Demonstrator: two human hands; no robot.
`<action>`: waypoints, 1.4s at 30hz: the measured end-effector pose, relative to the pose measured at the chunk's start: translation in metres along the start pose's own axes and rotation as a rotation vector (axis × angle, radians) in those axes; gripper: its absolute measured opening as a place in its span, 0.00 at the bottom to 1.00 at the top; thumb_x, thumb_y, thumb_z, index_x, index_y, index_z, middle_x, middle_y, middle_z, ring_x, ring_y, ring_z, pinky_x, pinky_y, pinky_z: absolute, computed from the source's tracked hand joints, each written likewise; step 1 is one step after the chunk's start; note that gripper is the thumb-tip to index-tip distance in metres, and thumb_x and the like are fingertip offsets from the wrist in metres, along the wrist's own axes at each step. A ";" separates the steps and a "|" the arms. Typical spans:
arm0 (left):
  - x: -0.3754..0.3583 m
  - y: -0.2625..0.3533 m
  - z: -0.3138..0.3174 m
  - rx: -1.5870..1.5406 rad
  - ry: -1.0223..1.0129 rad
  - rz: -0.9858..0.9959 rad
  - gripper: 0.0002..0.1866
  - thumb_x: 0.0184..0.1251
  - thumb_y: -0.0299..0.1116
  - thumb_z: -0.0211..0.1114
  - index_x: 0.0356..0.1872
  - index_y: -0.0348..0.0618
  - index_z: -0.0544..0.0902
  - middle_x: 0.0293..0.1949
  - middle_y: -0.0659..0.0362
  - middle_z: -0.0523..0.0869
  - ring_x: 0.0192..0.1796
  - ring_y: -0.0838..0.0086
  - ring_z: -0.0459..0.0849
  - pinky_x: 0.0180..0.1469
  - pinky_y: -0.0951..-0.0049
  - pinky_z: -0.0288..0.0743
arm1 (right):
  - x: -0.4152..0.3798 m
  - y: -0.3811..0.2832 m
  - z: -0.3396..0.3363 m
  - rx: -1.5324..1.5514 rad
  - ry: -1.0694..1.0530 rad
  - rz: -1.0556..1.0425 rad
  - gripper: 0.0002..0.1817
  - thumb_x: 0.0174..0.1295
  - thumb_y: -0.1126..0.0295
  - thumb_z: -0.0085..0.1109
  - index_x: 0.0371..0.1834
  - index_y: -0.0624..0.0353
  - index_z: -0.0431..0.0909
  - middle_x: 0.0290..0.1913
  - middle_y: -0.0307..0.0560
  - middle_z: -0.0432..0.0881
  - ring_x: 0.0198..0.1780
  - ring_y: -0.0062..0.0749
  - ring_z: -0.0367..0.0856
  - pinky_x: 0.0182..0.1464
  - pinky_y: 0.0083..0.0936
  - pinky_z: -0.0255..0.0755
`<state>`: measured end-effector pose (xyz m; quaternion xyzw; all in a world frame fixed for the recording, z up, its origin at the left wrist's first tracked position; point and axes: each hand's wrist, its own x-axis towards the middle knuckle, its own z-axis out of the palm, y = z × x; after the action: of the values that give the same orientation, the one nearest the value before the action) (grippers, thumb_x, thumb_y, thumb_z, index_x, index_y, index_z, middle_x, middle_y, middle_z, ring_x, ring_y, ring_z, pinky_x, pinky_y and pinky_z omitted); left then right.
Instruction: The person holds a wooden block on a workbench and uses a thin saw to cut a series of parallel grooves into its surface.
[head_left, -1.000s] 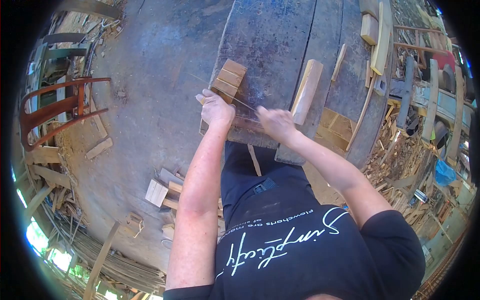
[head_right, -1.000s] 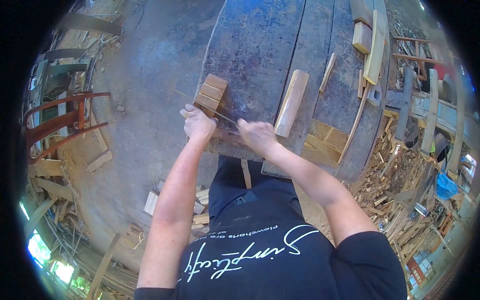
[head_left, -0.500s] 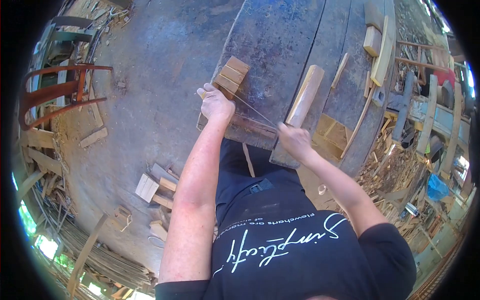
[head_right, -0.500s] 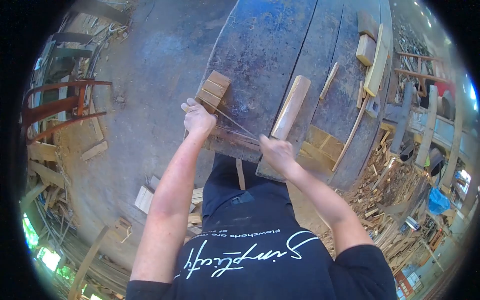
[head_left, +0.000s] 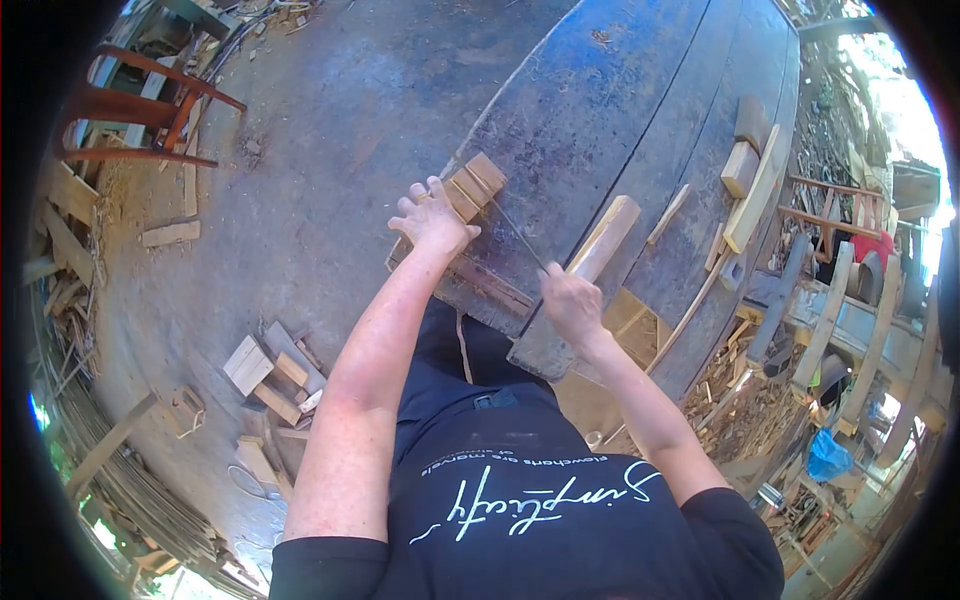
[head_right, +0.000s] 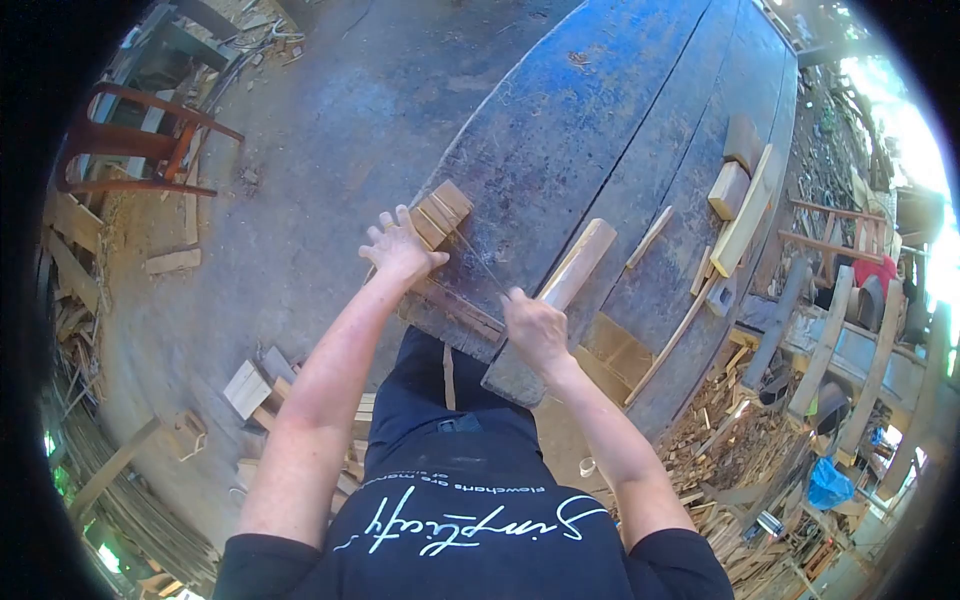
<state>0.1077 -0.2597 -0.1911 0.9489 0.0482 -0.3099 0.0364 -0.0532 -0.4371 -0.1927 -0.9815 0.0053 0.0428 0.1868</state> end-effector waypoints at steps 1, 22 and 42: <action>0.006 0.003 0.001 -0.064 -0.061 -0.029 0.49 0.46 0.45 0.79 0.68 0.44 0.60 0.64 0.51 0.67 0.69 0.51 0.67 0.58 0.45 0.72 | 0.015 -0.007 0.003 0.000 -0.035 -0.013 0.12 0.71 0.61 0.51 0.32 0.55 0.71 0.19 0.52 0.79 0.27 0.49 0.83 0.29 0.44 0.75; 0.021 0.007 0.028 -0.064 0.051 -0.038 0.36 0.49 0.39 0.76 0.57 0.42 0.66 0.56 0.50 0.71 0.60 0.53 0.72 0.49 0.45 0.76 | 0.074 -0.025 0.036 -0.031 -0.107 -0.023 0.12 0.71 0.61 0.48 0.33 0.55 0.73 0.21 0.56 0.82 0.27 0.53 0.84 0.30 0.48 0.76; 0.022 0.005 0.028 -0.058 0.044 0.000 0.34 0.50 0.33 0.73 0.59 0.41 0.66 0.56 0.51 0.70 0.58 0.54 0.72 0.53 0.46 0.69 | 0.061 -0.017 0.046 -0.032 -0.060 -0.039 0.10 0.69 0.62 0.53 0.32 0.54 0.73 0.19 0.52 0.81 0.24 0.49 0.84 0.27 0.46 0.76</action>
<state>0.1101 -0.2656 -0.2265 0.9540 0.0577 -0.2874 0.0628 0.0044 -0.4043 -0.2342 -0.9825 -0.0199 0.0687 0.1720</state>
